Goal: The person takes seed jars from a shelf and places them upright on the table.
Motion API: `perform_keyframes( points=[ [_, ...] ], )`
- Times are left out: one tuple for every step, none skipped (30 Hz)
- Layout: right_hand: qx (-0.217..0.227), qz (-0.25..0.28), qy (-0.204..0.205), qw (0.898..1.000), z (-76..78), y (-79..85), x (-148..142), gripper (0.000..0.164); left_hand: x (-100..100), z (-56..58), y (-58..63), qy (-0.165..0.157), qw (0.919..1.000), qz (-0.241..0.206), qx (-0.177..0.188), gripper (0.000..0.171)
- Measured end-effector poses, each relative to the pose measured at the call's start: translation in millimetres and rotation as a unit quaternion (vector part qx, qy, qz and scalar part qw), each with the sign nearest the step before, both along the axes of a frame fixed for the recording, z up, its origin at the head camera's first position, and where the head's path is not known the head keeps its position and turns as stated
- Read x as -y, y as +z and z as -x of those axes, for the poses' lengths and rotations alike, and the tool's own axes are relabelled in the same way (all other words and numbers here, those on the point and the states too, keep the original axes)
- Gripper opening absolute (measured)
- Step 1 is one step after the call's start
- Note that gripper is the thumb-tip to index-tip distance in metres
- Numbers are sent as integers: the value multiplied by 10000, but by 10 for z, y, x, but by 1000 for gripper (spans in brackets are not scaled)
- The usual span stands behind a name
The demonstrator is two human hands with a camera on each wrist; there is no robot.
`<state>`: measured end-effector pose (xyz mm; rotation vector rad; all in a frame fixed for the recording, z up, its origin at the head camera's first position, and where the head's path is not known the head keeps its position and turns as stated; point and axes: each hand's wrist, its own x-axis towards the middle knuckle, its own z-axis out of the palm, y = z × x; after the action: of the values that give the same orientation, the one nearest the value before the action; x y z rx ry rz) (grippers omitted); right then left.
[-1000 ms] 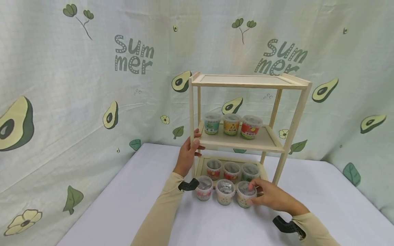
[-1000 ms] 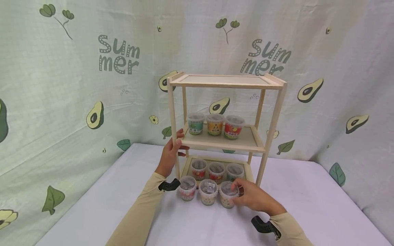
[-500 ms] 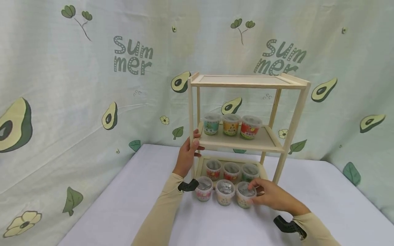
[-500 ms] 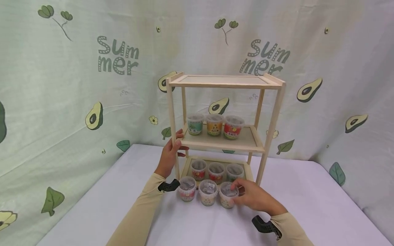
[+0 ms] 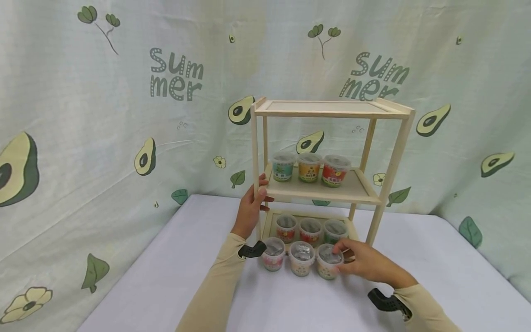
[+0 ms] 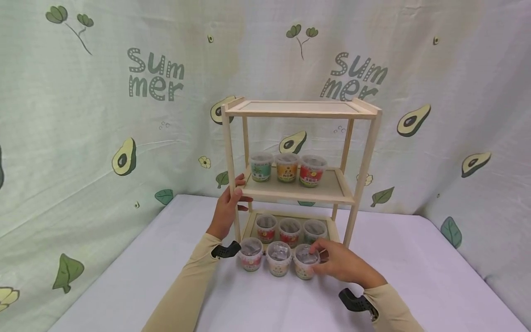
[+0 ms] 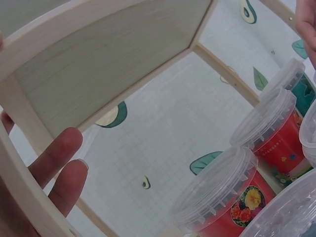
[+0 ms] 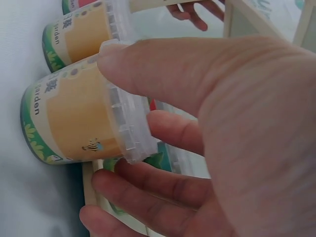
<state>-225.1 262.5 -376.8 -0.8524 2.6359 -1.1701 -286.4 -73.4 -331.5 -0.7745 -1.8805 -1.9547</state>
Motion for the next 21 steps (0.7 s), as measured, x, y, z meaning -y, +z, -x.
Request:
perform_keyframes(
  points=[
    [6,3,16,10000,1,10,-6,38,2,-2,1,8,10000,0,5,39],
    [-2,8,27,10000,2,20,-14,38,3,-3,2,14,10000,-4,8,39],
    [-11,14,28,10000,2,31,-23,37,3,-3,4,15,10000,-7,5,39],
    [-25,15,26,10000,2,39,-32,37,3,-4,6,19,10000,-6,0,40],
    [-45,14,27,10000,3,46,-41,36,4,-4,7,23,10000,-3,-3,40],
    [-67,9,12,10000,4,53,-47,36,4,-5,8,19,10000,-14,-3,40],
    [-107,-3,-11,9999,3,61,-54,36,2,-7,11,24,10000,-11,-2,40],
    [-154,-29,-40,9999,2,69,-59,37,0,-9,13,31,10000,-1,-13,40],
    [-200,-52,-75,9998,0,78,-63,37,-1,-11,15,33,10000,2,-20,40],
    [-239,-66,-110,9996,-3,87,-64,37,0,-13,15,35,10000,7,-20,40],
    [-266,-58,-142,9995,-7,96,-65,37,0,-16,16,39,10000,10,-15,40],
    [-285,-37,-177,9994,-10,105,-66,37,0,-17,16,36,10000,11,-13,40],
    [-301,-9,-206,9993,-16,116,-67,36,1,-19,18,37,10000,22,-10,40],
    [-317,19,-238,9992,-21,128,-68,35,2,-20,18,33,10000,24,-15,41],
    [-343,63,-269,9990,-26,140,-69,34,2,-20,20,22,10000,19,-11,41],
    [-342,114,-301,9989,-32,154,-70,32,2,-21,22,17,10000,20,-4,41],
    [-338,160,-333,9987,-38,166,-71,31,2,-23,24,19,10000,24,3,41],
    [-340,193,-374,9985,-43,181,-72,31,2,-23,26,13,10000,24,10,41],
    [-364,212,-420,9982,-51,196,-73,30,2,-26,28,14,10000,25,22,41],
    [-406,230,-475,9978,-57,210,-74,29,3,-27,29,9,10000,23,28,42],
    [-452,252,-535,9972,-63,225,-73,28,3,-27,32,-5,10000,15,33,42]
  ],
)
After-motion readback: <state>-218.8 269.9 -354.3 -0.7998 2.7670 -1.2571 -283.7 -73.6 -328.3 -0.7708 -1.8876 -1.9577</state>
